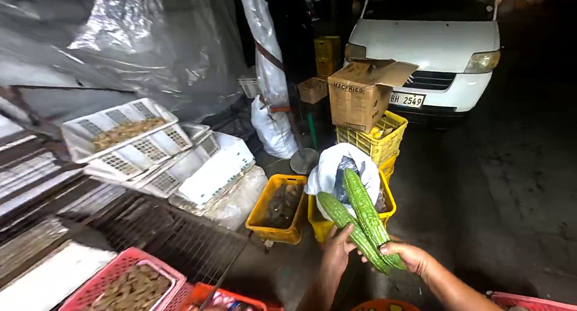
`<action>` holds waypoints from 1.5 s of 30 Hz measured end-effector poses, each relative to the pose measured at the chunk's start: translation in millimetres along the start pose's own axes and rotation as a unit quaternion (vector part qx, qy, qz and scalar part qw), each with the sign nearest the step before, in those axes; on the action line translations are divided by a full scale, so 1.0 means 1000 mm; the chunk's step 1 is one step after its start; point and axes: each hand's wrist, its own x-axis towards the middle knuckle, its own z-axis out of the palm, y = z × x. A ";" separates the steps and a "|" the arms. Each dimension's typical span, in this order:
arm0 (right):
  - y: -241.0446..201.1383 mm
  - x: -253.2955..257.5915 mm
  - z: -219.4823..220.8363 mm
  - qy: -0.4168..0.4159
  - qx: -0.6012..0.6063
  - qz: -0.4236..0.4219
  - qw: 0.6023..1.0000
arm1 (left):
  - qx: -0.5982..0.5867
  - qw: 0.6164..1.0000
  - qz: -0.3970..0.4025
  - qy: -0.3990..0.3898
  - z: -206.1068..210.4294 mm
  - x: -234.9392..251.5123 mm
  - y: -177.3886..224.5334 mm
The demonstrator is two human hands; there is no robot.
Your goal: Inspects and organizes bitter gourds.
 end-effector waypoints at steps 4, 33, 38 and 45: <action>-0.035 -0.002 -0.052 0.180 -0.087 -0.035 0.979 | 0.058 0.998 -0.014 -0.006 0.042 0.063 -0.019; -0.303 -0.002 -0.597 0.432 -0.125 0.007 0.893 | 0.050 0.991 -0.113 -0.053 0.444 0.530 -0.207; -0.379 0.009 -0.706 0.468 -0.194 0.102 0.856 | 0.014 0.987 -0.157 0.028 0.528 0.598 -0.242; -0.460 0.065 -0.827 0.482 -0.064 -0.003 0.874 | -0.014 0.990 -0.114 0.082 0.620 0.763 -0.252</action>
